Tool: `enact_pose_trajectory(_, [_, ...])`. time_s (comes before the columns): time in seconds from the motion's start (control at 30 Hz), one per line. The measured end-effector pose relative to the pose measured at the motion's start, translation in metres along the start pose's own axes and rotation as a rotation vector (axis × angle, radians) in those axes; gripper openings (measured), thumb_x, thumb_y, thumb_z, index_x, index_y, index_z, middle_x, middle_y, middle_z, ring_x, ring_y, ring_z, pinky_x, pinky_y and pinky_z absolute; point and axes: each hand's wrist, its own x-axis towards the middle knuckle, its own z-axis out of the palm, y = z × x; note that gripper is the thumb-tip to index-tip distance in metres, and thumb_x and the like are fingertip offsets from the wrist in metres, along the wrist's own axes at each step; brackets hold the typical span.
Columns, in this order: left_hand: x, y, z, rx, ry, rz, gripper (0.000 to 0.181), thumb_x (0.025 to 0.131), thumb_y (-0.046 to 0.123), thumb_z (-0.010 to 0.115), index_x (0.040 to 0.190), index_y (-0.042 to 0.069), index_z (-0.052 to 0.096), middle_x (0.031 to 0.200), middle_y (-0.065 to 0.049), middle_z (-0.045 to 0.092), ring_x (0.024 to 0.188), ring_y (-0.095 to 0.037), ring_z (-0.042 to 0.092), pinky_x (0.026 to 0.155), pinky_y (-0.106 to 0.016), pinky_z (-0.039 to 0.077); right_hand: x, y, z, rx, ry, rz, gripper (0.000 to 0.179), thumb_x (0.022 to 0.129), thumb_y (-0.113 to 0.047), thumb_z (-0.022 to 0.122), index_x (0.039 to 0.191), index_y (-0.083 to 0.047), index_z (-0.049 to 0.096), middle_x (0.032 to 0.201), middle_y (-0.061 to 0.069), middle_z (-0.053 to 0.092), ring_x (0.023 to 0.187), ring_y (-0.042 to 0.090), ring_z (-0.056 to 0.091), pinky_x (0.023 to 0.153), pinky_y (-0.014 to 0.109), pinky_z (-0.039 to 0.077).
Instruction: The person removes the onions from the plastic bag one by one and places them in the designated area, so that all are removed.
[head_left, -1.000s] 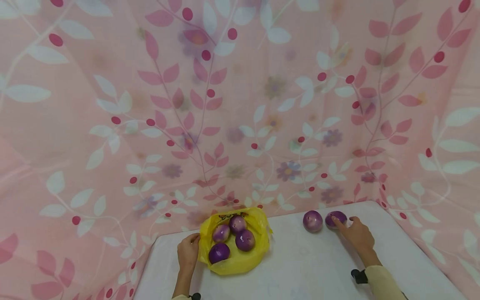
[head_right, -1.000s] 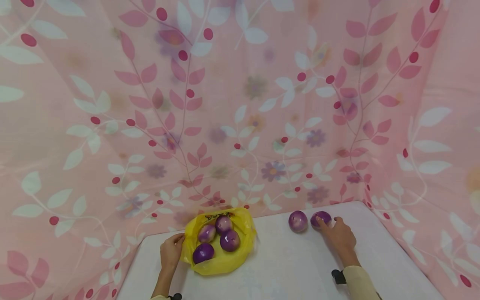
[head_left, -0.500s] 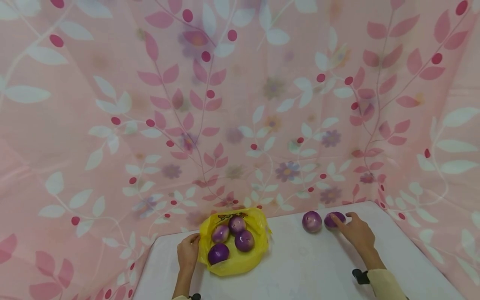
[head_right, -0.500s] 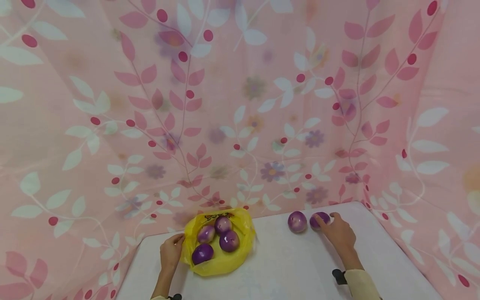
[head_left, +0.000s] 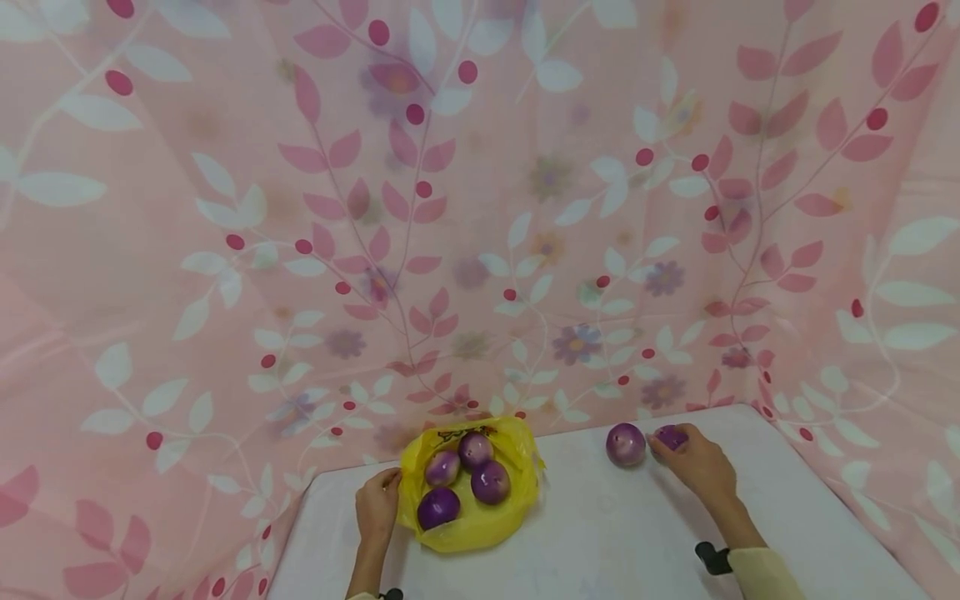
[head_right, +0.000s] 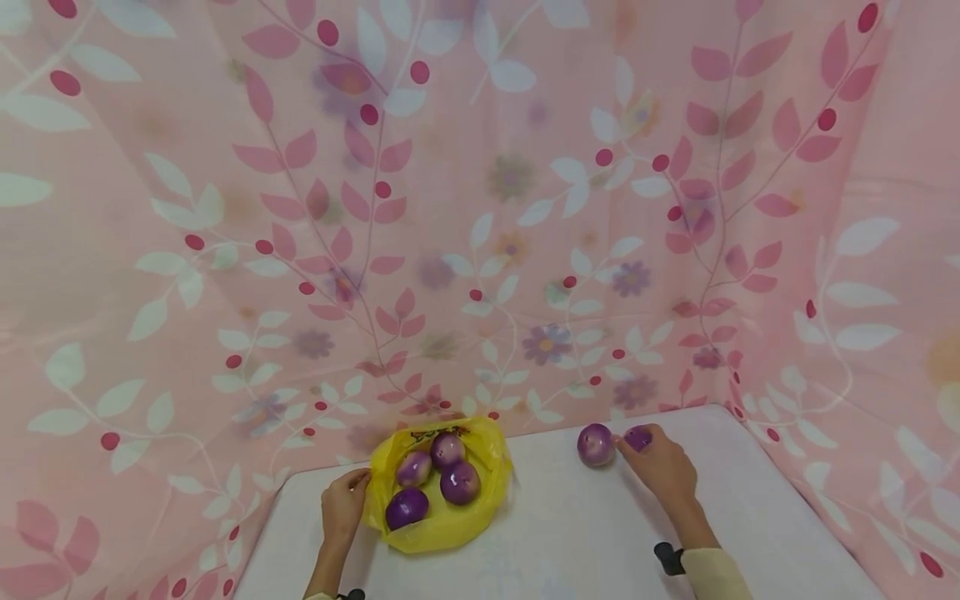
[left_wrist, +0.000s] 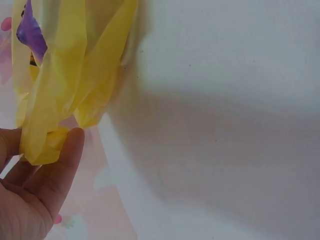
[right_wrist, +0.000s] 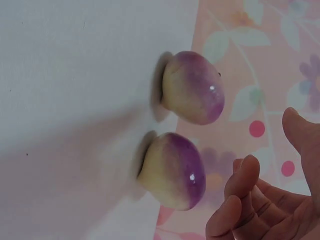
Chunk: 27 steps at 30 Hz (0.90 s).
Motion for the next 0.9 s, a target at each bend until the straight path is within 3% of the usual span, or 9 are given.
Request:
enact_pose_trajectory(0.37, [-0.001, -0.003, 0.001, 0.005, -0.004, -0.007, 0.012, 0.09, 0.004, 0.07, 0.099, 0.0, 0.077, 0.091, -0.015, 0.074, 0.087, -0.037, 0.07, 0.073, -0.051, 0.055, -0.002, -0.013, 0.014, 0.027, 0.009, -0.07, 0.071, 0.085, -0.05, 0.073, 0.129, 0.001, 0.052, 0.082, 0.006, 0.063, 0.069, 0.021, 0.056, 0.054, 0.033, 0.045])
enact_pose_trajectory(0.63, [0.0, -0.002, 0.002, 0.002, 0.019, 0.024, 0.009, 0.089, 0.002, 0.071, 0.096, -0.001, 0.077, 0.089, -0.015, 0.074, 0.084, -0.037, 0.07, 0.072, -0.051, 0.056, -0.007, -0.026, 0.026, 0.056, 0.027, -0.1, 0.065, 0.085, -0.042, 0.075, 0.13, 0.0, 0.055, 0.083, 0.004, 0.061, 0.065, 0.018, 0.052, 0.052, 0.031, 0.043])
enact_pose_trajectory(0.77, [0.0, -0.002, 0.003, 0.011, 0.034, 0.034, 0.008, 0.088, 0.001, 0.072, 0.094, -0.001, 0.077, 0.088, -0.015, 0.074, 0.083, -0.038, 0.07, 0.072, -0.052, 0.055, -0.011, -0.034, 0.031, 0.066, 0.027, -0.104, 0.068, 0.084, -0.045, 0.076, 0.131, -0.002, 0.054, 0.083, 0.004, 0.061, 0.065, 0.018, 0.052, 0.05, 0.032, 0.043])
enact_pose_trajectory(0.9, [-0.001, -0.001, 0.003, 0.008, 0.032, 0.024, 0.009, 0.088, 0.001, 0.072, 0.095, -0.001, 0.077, 0.088, -0.015, 0.074, 0.084, -0.037, 0.07, 0.073, -0.052, 0.055, -0.014, -0.041, 0.036, 0.056, 0.013, -0.099, 0.082, 0.079, -0.061, 0.074, 0.134, -0.004, 0.052, 0.076, 0.002, 0.057, 0.063, 0.018, 0.051, 0.049, 0.032, 0.041])
